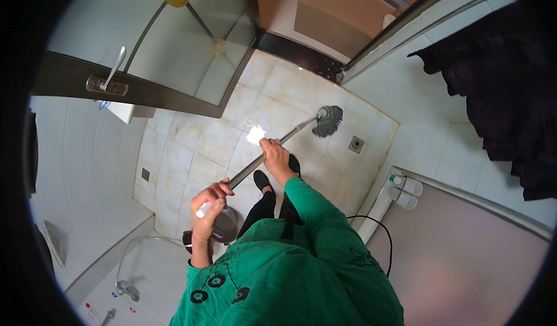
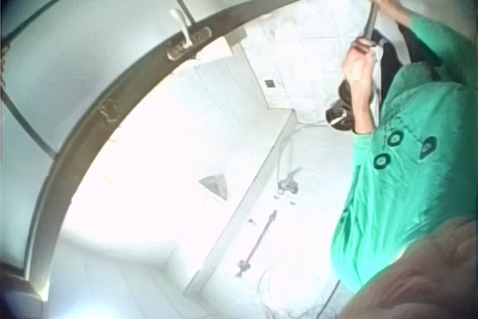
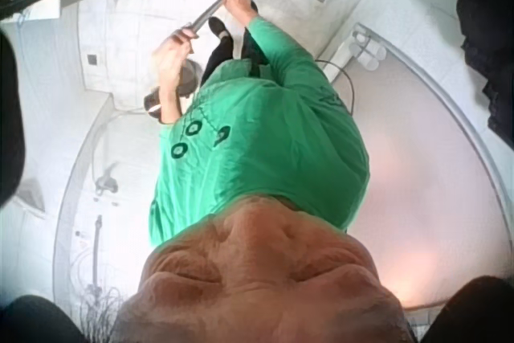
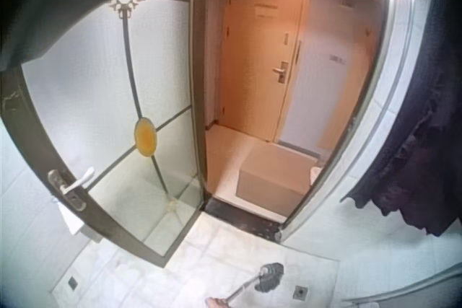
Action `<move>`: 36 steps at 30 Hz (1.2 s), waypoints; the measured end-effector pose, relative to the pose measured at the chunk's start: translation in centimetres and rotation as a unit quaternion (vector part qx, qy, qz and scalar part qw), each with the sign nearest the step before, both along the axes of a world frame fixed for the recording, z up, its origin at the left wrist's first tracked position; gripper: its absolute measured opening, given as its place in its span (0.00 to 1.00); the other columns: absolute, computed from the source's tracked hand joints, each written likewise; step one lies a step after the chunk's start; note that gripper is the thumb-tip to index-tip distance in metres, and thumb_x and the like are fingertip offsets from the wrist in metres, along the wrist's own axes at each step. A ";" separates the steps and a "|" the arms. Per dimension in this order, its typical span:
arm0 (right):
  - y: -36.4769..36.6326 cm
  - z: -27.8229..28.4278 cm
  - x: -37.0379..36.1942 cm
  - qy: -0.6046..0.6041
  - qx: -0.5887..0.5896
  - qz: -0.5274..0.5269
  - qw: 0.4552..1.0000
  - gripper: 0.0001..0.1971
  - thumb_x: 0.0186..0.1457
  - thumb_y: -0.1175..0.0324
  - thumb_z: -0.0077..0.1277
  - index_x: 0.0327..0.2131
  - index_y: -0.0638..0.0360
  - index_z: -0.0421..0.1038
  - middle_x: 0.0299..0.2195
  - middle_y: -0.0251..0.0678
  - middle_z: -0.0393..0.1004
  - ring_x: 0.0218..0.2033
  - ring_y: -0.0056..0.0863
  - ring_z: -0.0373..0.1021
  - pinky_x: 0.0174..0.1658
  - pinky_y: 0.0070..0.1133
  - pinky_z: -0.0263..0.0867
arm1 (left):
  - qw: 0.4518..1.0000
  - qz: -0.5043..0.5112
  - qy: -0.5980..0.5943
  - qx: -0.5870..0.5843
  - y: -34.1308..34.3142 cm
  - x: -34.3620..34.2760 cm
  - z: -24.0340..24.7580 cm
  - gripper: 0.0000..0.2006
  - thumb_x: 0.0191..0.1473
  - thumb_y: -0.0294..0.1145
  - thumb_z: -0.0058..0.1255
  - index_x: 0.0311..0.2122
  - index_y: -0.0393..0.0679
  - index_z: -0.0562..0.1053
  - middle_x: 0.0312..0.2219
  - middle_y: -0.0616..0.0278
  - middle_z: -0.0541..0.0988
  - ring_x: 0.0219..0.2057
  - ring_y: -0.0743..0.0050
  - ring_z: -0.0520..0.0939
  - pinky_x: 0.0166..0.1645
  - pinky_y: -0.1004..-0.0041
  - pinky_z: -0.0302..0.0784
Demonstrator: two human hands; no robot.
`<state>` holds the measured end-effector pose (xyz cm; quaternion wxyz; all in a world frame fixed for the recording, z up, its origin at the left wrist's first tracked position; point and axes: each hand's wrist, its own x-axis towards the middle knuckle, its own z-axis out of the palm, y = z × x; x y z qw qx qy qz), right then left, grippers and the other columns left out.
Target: The person mops the bathroom floor using a string mop, repeatedly wringing the mop head in the sink and rinsing it under running water. They move around the toilet and buckets, mop the entire floor area, and place a pair of slippers into the sink before continuing to mop.
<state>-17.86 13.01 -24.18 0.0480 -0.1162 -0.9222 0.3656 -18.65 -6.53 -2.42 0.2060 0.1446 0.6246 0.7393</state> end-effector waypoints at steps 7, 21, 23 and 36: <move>0.8 -2.5 -6.7 0.054 0.031 0.114 0.992 0.05 0.51 0.74 0.48 0.32 0.51 0.68 0.28 0.32 0.71 0.37 0.36 0.69 0.33 0.32 0.62 | 0.992 0.071 0.051 -0.092 1.1 1.7 -2.0 0.12 0.54 0.26 0.55 0.22 0.42 0.66 0.26 0.64 0.73 0.44 0.59 0.76 0.60 0.52 0.60; -4.3 -2.5 -7.5 -0.048 0.060 0.410 0.909 0.06 0.45 0.71 0.52 0.28 0.46 0.68 0.26 0.25 0.71 0.39 0.31 0.67 0.37 0.33 0.60 | 0.947 0.263 0.014 -0.185 -0.4 8.6 -1.2 0.13 0.60 0.33 0.46 0.25 0.39 0.67 0.31 0.58 0.77 0.51 0.53 0.74 0.58 0.53 0.62; -4.3 0.0 -7.9 -0.028 0.035 0.414 0.909 0.06 0.46 0.71 0.51 0.29 0.47 0.68 0.27 0.25 0.71 0.39 0.31 0.68 0.38 0.33 0.60 | 0.948 0.277 0.054 -0.149 -0.2 8.8 0.2 0.14 0.61 0.37 0.44 0.26 0.39 0.67 0.31 0.58 0.77 0.51 0.52 0.74 0.59 0.52 0.62; -0.4 9.3 -13.2 0.212 -0.110 0.178 0.955 0.06 0.48 0.69 0.56 0.33 0.53 0.74 0.30 0.33 0.76 0.37 0.33 0.73 0.37 0.27 0.71 | 0.943 0.105 0.279 -0.148 3.8 1.3 8.1 0.16 0.48 0.37 0.61 0.20 0.41 0.67 0.21 0.57 0.77 0.37 0.49 0.82 0.54 0.43 0.68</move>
